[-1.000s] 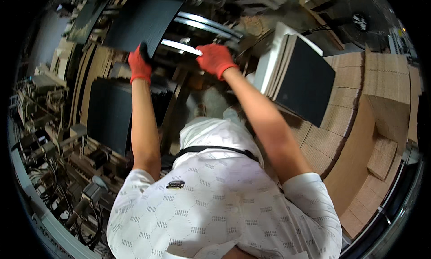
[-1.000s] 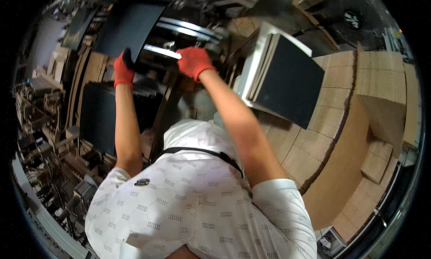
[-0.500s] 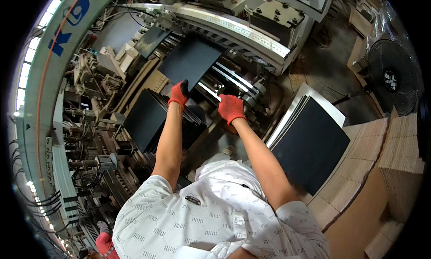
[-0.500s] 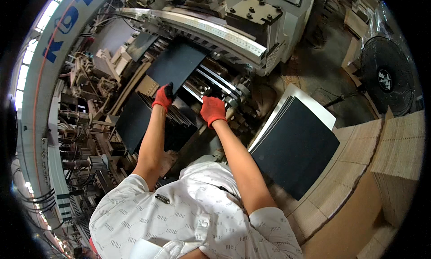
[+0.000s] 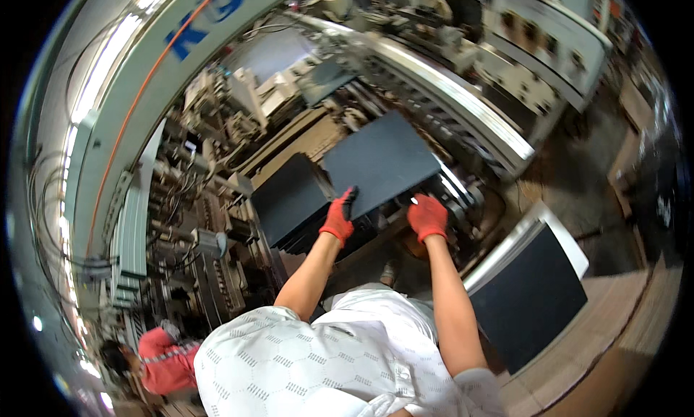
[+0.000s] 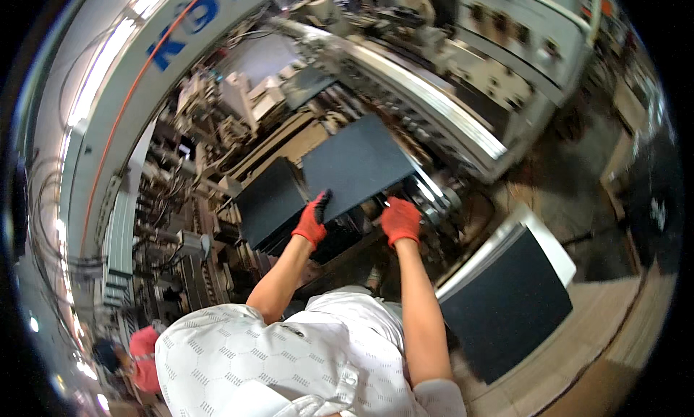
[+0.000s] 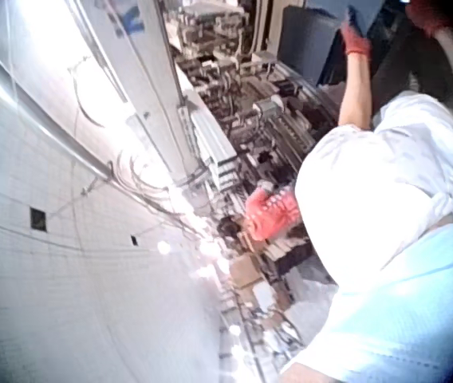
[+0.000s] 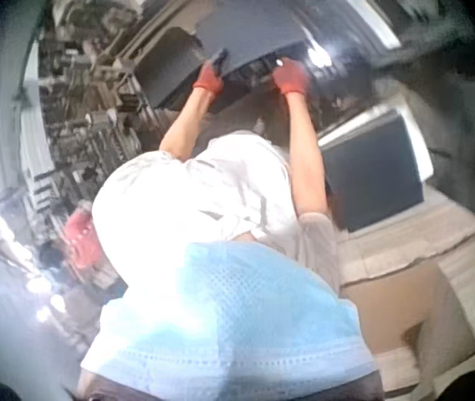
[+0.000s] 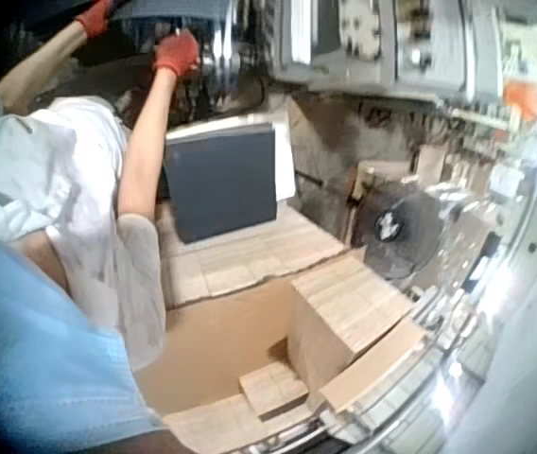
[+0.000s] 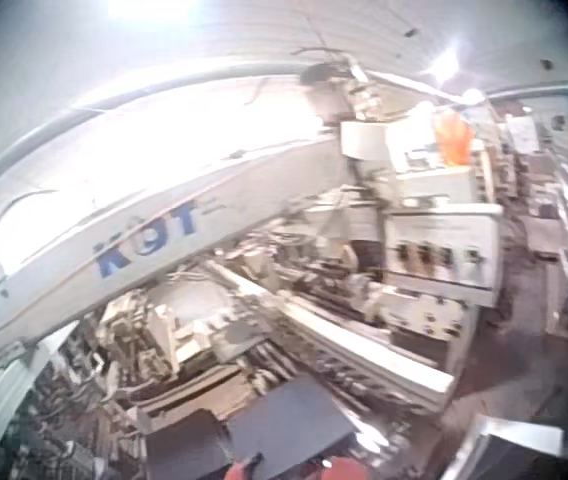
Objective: The person picks up dark rectangular panels from a machine and stacks them on a nearby surface. They then place a piece of corrugated cardboard on top of the stack.
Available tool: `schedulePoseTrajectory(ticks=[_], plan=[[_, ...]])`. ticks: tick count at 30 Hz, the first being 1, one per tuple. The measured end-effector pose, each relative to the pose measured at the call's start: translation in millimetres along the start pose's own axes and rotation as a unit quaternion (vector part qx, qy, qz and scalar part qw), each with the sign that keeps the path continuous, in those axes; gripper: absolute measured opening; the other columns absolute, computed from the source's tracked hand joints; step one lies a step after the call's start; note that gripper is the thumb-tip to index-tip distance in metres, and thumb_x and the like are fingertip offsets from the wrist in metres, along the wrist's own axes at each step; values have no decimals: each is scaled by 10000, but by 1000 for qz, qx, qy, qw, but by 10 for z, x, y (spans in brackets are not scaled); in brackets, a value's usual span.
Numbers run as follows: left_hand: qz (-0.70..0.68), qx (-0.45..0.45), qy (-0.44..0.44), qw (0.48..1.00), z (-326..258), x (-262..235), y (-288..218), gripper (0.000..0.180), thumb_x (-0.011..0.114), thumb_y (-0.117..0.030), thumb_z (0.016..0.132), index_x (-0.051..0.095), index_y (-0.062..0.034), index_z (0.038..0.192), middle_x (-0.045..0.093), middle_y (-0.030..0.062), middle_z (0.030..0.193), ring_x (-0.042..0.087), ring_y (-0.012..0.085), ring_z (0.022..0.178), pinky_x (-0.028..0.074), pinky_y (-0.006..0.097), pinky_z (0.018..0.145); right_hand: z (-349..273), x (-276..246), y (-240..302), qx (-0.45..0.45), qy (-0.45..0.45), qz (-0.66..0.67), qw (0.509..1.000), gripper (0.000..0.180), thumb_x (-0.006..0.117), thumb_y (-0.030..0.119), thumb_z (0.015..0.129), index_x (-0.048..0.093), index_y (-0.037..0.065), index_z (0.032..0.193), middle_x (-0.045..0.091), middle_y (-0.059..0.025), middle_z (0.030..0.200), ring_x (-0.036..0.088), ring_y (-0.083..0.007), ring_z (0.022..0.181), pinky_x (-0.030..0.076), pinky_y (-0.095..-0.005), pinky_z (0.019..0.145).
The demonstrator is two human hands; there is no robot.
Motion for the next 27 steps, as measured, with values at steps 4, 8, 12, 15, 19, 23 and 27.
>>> schedulePoseTrajectory(ticks=[4,8,12,15,19,23,27], plan=[[-349,-175,-82,917,-246,430,-373,341,724,-297,986,667,-88,1249,712,52,1208,701,208,1052,591,391,921,29,82,-285,4,3,-99,995,250,596,281,881,744,89,942,750,-161,989,714,-359,943,564,-485,771],[-425,-201,-1,883,-417,301,-279,371,715,-293,993,639,-79,1287,703,68,1231,694,227,1095,585,409,967,-88,32,-427,32,-68,62,995,296,595,326,949,740,69,961,754,-147,971,732,-313,889,571,-412,744],[-473,-267,90,835,-468,339,-141,318,701,-269,1004,638,-104,1268,704,80,1244,701,225,1090,599,411,946,-130,-108,-455,92,-84,160,979,279,545,297,997,725,100,1079,749,-130,988,719,-312,922,555,-420,786],[-500,-301,117,803,-569,276,132,282,687,-255,1014,646,-106,1250,710,90,1233,709,228,1081,607,408,936,-83,-362,278,68,29,-50,996,248,592,289,943,680,161,1136,726,-141,1013,684,-369,1000,537,-490,822],[-504,-330,149,784,-558,364,240,346,681,-281,1014,636,-80,1293,700,116,1271,701,261,1112,600,429,959,-77,-173,-25,24,-20,-93,995,299,649,301,918,662,189,1196,728,-117,993,689,-347,981,540,-474,833],[-598,-290,218,715,-575,333,290,439,688,-335,1000,619,-66,1340,686,125,1315,669,285,1181,552,482,1036,-96,-216,111,20,-44,-116,992,297,673,324,903,670,185,1165,729,-94,942,693,-337,943,546,-471,791],[-553,-243,144,784,-631,237,82,433,605,-440,1030,627,-117,1318,715,116,1127,722,298,1012,636,520,801,-83,-190,66,12,-51,-119,991,275,678,336,895,677,182,1123,732,-99,925,703,-340,909,556,-466,748]])
Point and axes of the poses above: each hand's wrist, its own z-axis towards the middle knuckle, its own x-axis out of the palm, y = z × x, the point moved 10 cm from there along z, towards the middle knuckle
